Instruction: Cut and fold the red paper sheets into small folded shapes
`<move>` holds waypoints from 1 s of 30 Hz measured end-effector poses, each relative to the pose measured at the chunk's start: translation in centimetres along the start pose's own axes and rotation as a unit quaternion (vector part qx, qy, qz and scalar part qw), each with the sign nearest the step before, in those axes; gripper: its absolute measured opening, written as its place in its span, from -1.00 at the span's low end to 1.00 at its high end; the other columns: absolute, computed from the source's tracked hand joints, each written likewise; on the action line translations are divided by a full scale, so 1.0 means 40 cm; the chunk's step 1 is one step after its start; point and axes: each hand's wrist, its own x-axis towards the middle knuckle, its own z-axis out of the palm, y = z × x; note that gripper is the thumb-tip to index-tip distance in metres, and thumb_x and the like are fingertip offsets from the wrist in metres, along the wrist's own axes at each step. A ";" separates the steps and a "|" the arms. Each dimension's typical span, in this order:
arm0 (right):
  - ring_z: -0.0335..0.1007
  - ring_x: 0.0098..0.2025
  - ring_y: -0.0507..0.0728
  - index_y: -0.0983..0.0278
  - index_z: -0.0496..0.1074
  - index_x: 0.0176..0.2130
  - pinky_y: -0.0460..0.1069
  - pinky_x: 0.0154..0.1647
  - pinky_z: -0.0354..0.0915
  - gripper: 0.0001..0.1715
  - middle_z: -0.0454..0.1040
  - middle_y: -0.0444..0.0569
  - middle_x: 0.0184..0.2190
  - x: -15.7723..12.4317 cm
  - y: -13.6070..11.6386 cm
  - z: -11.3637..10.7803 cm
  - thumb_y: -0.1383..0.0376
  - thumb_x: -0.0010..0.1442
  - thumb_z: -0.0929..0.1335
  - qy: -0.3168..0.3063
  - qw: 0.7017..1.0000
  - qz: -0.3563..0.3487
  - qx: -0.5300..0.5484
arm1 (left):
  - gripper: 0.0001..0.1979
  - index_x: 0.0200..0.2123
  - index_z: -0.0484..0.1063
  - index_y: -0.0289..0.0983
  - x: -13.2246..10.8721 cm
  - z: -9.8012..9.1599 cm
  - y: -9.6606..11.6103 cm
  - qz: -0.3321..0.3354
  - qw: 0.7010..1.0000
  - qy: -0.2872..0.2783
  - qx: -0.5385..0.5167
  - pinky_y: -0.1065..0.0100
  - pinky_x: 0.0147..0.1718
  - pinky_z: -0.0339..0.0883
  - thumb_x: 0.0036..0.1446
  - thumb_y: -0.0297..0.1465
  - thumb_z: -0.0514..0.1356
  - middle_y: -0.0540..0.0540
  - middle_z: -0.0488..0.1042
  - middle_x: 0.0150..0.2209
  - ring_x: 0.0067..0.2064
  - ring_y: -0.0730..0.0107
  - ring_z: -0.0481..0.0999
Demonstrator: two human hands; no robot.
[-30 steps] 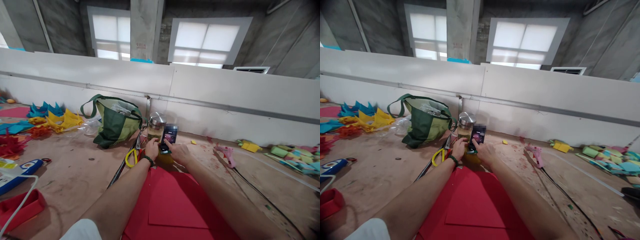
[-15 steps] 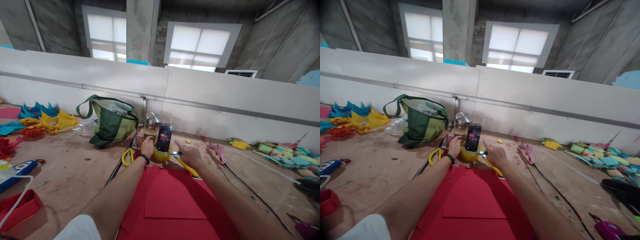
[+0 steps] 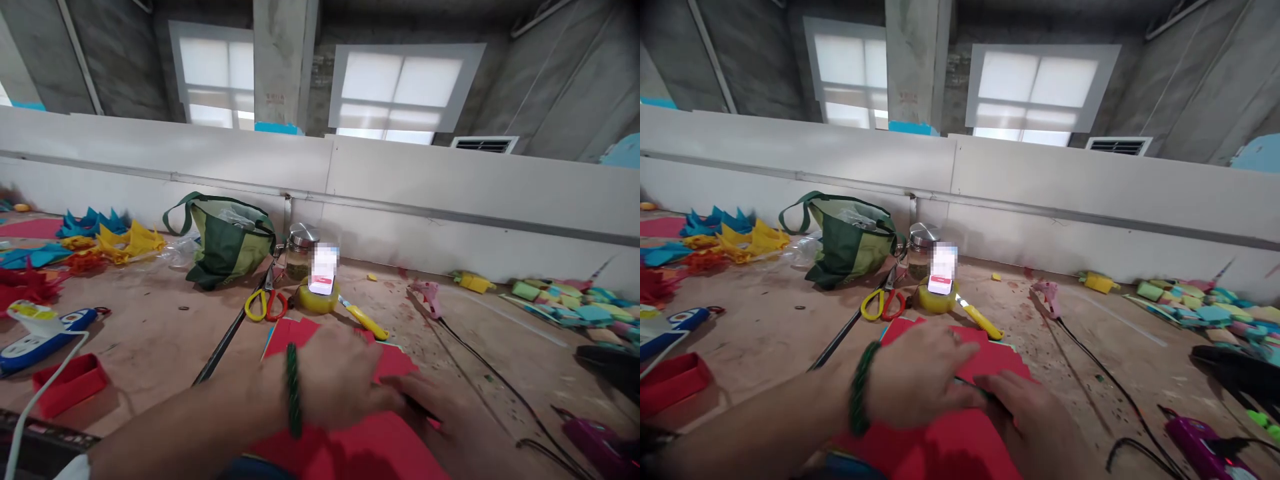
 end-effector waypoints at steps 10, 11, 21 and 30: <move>0.49 -0.46 0.15 0.15 0.56 -0.17 0.04 -0.41 0.45 -0.61 0.58 -0.04 -0.45 -0.048 -0.045 0.012 0.06 0.00 0.48 0.168 0.926 0.120 0.317 | -0.80 -0.39 0.42 -0.21 -0.201 0.064 -0.077 -0.119 0.990 -0.036 -0.063 0.41 -0.48 0.16 0.23 -0.31 0.07 -0.04 0.47 -0.45 -0.45 0.38 0.40; 0.48 -0.47 0.13 0.18 0.54 -0.13 0.03 -0.40 0.45 -0.57 0.58 -0.04 -0.45 -0.047 -0.051 0.026 0.04 0.03 0.47 0.171 0.909 0.132 0.358 | -0.79 -0.37 0.41 -0.23 -0.206 0.075 -0.088 -0.141 0.980 -0.032 -0.139 0.43 -0.52 0.17 0.23 -0.27 0.07 -0.04 0.47 -0.45 -0.49 0.42 0.40; 0.32 -0.46 -0.01 0.31 0.47 -0.32 -0.10 -0.43 0.28 -0.65 0.39 -0.16 -0.50 -0.030 -0.142 0.136 0.05 0.18 0.38 0.064 0.878 0.102 0.463 | -0.60 -0.29 0.47 -0.28 -0.243 0.132 -0.086 -0.241 0.882 -0.109 -0.391 0.41 -0.43 0.36 0.06 -0.03 0.21 -0.07 0.52 -0.40 -0.45 0.39 0.50; 0.27 -0.59 -0.01 0.28 0.33 -0.44 -0.11 -0.59 0.23 -0.53 0.38 -0.17 -0.62 -0.040 -0.146 0.121 -0.07 0.09 0.40 0.050 0.886 0.165 0.430 | -0.69 -0.42 0.47 -0.26 -0.206 0.109 -0.104 -0.132 0.964 0.028 -0.227 0.44 -0.45 0.26 0.15 -0.13 0.16 -0.02 0.42 -0.49 -0.42 0.39 0.41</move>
